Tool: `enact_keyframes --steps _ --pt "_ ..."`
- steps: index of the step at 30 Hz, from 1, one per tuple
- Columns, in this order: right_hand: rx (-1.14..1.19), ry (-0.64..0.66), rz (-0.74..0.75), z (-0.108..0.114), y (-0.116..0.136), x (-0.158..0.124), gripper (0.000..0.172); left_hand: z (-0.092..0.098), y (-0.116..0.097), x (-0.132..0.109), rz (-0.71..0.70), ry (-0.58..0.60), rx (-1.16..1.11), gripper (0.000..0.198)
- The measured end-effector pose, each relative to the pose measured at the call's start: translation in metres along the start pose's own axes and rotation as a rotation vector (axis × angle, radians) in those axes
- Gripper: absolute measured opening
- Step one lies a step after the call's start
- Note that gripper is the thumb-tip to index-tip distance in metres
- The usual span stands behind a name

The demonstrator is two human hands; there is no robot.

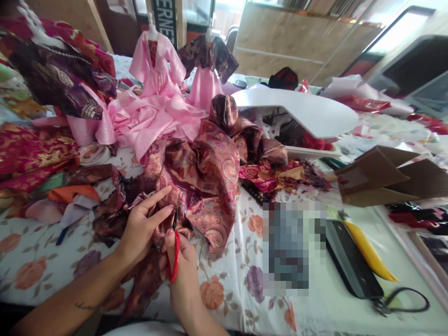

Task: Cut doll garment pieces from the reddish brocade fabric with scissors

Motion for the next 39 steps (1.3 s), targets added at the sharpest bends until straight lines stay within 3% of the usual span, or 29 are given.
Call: enact_keyframes --steps 39 --pt "-0.037 0.044 0.135 -0.006 0.003 0.006 0.053 0.000 0.003 0.000 -0.003 0.007 -0.026 0.041"
Point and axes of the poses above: each hand's wrist, its own x-axis towards the middle knuckle, its own z-axis out of the back of the hand, y = z × x, the point moved 8 cm from there along x, towards the middle knuckle, and after that the axes turned 6 degrees about -x, right-handed, at the moved point
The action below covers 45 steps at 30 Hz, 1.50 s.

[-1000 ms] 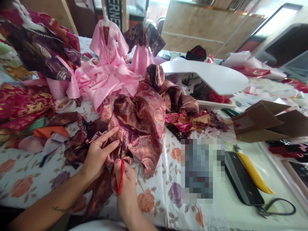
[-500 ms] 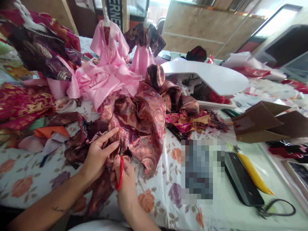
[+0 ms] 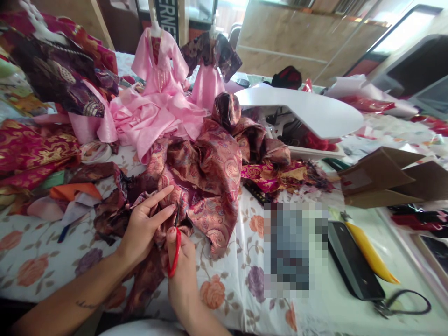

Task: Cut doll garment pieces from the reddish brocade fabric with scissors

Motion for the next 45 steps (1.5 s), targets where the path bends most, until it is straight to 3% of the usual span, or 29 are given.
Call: enact_keyframes --steps 21,31,45 --pt "0.006 0.013 0.025 -0.001 0.001 0.009 0.052 -0.001 0.003 -0.001 0.019 0.024 -0.017 0.041" --pt "-0.021 -0.017 -0.041 0.000 0.001 0.009 0.054 -0.002 0.002 -0.002 0.023 0.013 -0.018 0.039" --pt "-0.069 0.062 -0.021 0.001 0.007 0.017 0.053 -0.002 0.003 -0.003 0.036 0.014 -0.035 0.039"
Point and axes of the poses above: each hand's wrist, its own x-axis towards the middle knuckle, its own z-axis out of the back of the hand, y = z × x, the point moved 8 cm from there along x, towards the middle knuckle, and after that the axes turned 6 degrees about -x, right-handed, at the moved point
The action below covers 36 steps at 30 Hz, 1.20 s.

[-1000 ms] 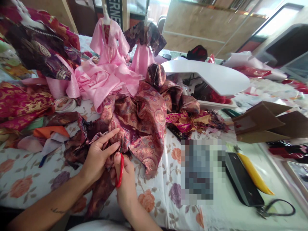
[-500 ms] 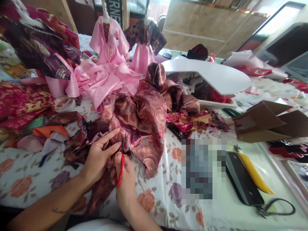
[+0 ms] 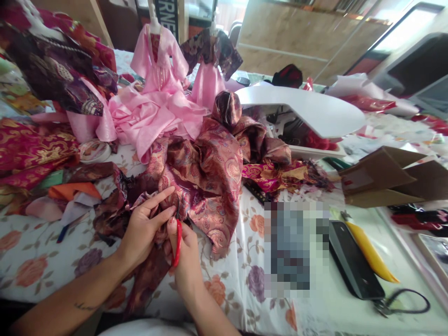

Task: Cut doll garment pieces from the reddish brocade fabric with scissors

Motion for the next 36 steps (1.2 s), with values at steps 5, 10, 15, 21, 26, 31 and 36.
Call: enact_keyframes --steps 5,10,15,21,26,31,36 --pt "-0.002 -0.021 0.024 -0.001 0.004 -0.002 0.052 -0.001 0.000 0.001 -0.011 0.018 -0.007 0.039" --pt "0.021 -0.067 0.043 -0.002 0.005 -0.007 0.054 -0.001 0.001 0.001 -0.028 0.015 -0.004 0.037" --pt "0.052 -0.084 0.052 -0.002 0.002 -0.008 0.054 -0.001 0.002 0.000 -0.012 -0.008 -0.022 0.038" --pt "0.028 -0.066 0.036 -0.003 0.008 -0.005 0.053 -0.001 0.000 -0.001 0.018 -0.051 -0.048 0.039" --pt "0.030 -0.066 0.046 0.001 0.013 -0.002 0.049 -0.004 -0.001 -0.001 -0.007 0.021 -0.014 0.038" --pt "0.013 -0.050 0.055 0.001 0.014 -0.001 0.050 -0.003 -0.001 0.000 -0.031 0.033 0.003 0.038" --pt "0.000 -0.046 0.056 0.000 0.011 0.001 0.053 -0.003 -0.002 0.001 -0.032 0.033 0.015 0.038"
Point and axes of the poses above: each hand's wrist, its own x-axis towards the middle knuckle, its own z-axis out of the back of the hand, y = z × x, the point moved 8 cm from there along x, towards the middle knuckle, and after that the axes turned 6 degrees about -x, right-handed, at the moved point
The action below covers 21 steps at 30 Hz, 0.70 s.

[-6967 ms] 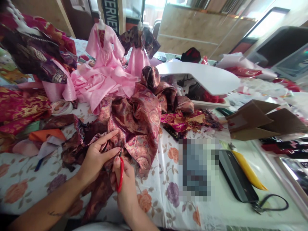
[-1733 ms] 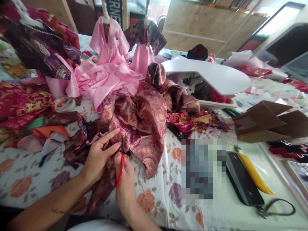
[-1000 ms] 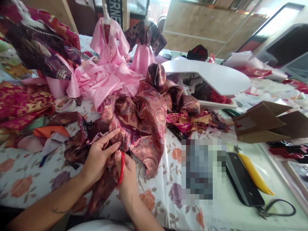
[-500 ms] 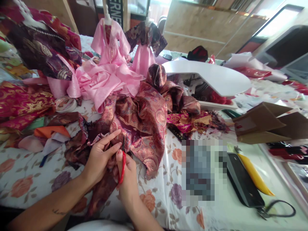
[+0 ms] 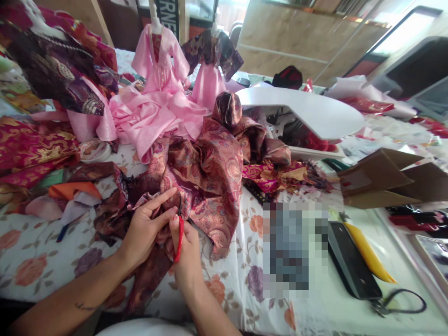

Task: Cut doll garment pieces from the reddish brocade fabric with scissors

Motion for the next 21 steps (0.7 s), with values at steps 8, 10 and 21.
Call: enact_keyframes --steps 8,10,21 --pt "0.028 -0.041 0.026 -0.001 0.003 -0.004 0.053 0.002 0.003 0.000 0.075 -0.046 -0.100 0.039" --pt "0.006 -0.034 0.030 0.001 0.003 -0.004 0.052 0.000 0.008 0.003 0.183 -0.037 -0.238 0.038" --pt "-0.066 -0.067 0.045 0.010 0.003 0.000 0.050 -0.002 0.016 0.003 0.460 -0.072 -0.563 0.026"
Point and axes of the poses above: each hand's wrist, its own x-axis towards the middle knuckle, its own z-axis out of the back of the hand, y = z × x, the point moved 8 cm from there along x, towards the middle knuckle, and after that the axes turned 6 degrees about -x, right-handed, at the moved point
